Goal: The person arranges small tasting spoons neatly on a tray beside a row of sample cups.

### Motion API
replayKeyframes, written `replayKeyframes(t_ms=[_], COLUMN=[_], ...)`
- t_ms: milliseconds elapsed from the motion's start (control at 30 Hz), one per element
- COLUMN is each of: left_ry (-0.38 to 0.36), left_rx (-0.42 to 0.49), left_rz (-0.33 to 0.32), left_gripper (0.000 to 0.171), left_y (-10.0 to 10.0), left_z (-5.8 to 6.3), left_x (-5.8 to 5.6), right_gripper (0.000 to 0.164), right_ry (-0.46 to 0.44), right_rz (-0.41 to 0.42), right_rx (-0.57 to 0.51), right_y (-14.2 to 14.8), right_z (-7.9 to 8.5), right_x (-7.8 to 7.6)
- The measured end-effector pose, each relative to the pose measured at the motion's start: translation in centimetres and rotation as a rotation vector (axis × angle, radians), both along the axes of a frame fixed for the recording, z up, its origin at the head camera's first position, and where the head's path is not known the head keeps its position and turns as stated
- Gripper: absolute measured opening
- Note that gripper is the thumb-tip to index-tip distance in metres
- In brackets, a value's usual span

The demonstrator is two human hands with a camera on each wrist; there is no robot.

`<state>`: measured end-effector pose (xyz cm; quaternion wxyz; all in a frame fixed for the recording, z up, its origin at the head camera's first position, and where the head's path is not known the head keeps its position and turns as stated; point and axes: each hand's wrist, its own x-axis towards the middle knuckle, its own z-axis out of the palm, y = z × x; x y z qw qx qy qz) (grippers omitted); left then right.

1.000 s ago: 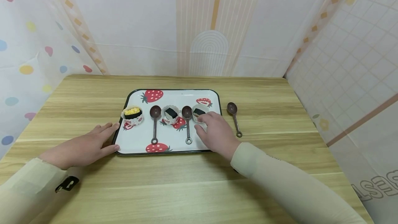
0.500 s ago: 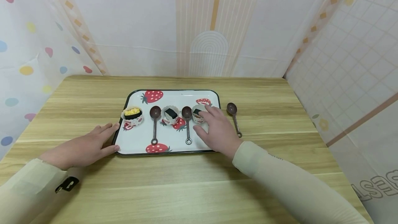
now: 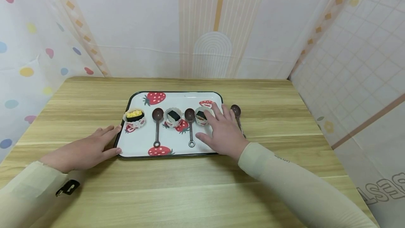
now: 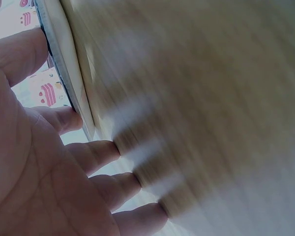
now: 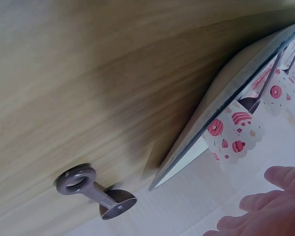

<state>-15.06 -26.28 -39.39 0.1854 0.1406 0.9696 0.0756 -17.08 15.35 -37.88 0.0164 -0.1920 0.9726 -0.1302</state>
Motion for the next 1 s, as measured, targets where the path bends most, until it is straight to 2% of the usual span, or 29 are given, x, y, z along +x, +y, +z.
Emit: replayKeyframes(t_ms=[367,1000], left_ry=[-0.003,0.000], left_rx=[-0.002,0.000], left_rz=[-0.005,-0.001], left_gripper=[0.095,0.096], left_y=[-0.1,-0.1], left_z=[-0.1,-0.2], left_x=[0.0,-0.1], right_gripper=[0.092,0.096], right_ry=[-0.031,-0.017], right_rz=[-0.022,-0.050], right_rx=[0.023,0.103], right_y=[0.5,1.2], right_z=[-0.5,-0.6], right_x=[-0.2,-0.1])
